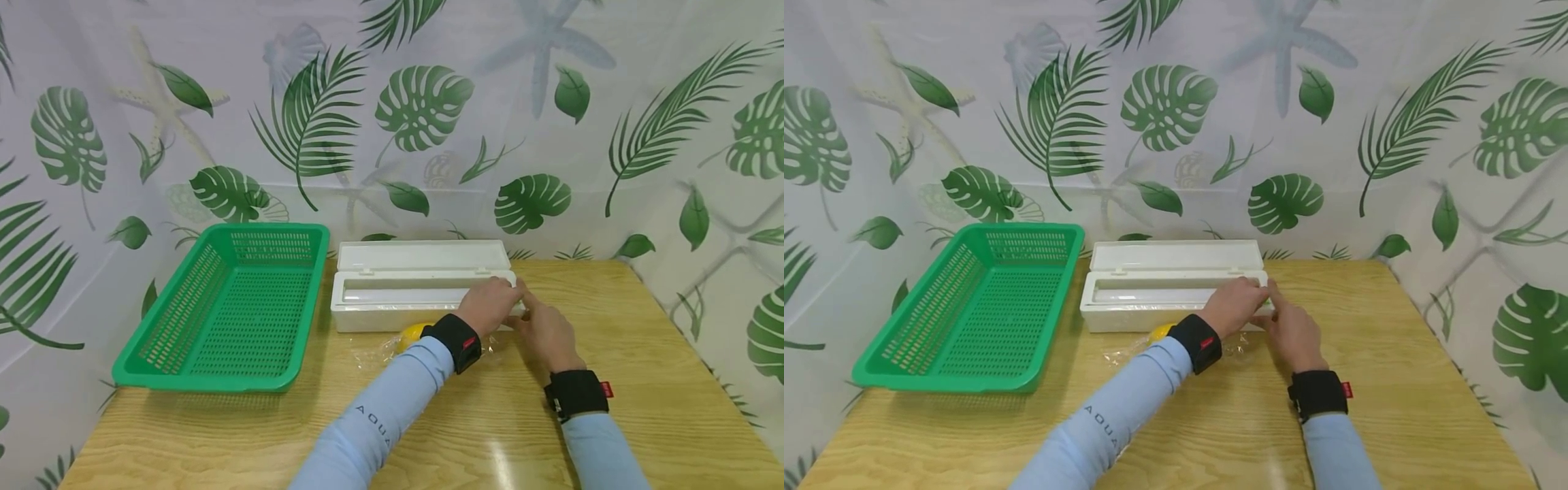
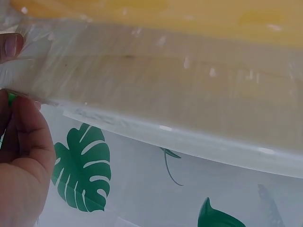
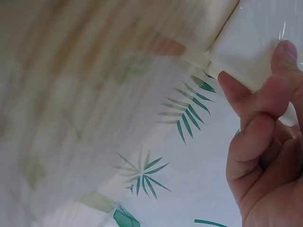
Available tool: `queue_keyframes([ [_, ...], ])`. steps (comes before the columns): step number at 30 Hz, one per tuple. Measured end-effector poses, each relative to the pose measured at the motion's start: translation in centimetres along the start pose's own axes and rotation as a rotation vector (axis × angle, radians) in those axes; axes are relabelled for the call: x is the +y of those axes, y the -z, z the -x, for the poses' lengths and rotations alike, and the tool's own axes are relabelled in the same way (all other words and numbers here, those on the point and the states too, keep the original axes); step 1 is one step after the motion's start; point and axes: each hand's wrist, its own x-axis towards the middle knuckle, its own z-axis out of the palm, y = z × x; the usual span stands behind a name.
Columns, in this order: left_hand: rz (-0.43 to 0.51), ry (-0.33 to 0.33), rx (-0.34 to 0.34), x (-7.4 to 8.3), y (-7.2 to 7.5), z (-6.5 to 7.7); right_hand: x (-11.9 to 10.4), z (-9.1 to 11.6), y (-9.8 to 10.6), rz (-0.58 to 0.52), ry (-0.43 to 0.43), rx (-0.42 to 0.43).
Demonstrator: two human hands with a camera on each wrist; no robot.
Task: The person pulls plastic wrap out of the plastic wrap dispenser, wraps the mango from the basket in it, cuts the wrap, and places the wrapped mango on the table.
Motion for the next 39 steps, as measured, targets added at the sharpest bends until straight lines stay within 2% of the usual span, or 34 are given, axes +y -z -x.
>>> queue_keyframes([
  [12,-0.045,-0.029,-0.013,-0.02,0.1,0.0,-0.16,0.04,0.05,0.016,0.0,-0.022],
  [18,-0.062,-0.035,-0.013,-0.04,0.32,0.03,-0.11,-0.08,0.05,0.016,0.011,-0.001],
  [25,-0.027,-0.027,-0.006,-0.17,0.16,0.17,-0.08,-0.05,-0.1,0.017,0.013,-0.002],
  [30,0.017,-0.007,0.007,-0.31,0.16,0.42,-0.11,-0.14,-0.09,0.038,0.047,0.011],
  [39,0.016,0.005,-0.008,-0.38,0.15,0.3,-0.04,-0.17,0.07,0.071,0.015,0.0],
])
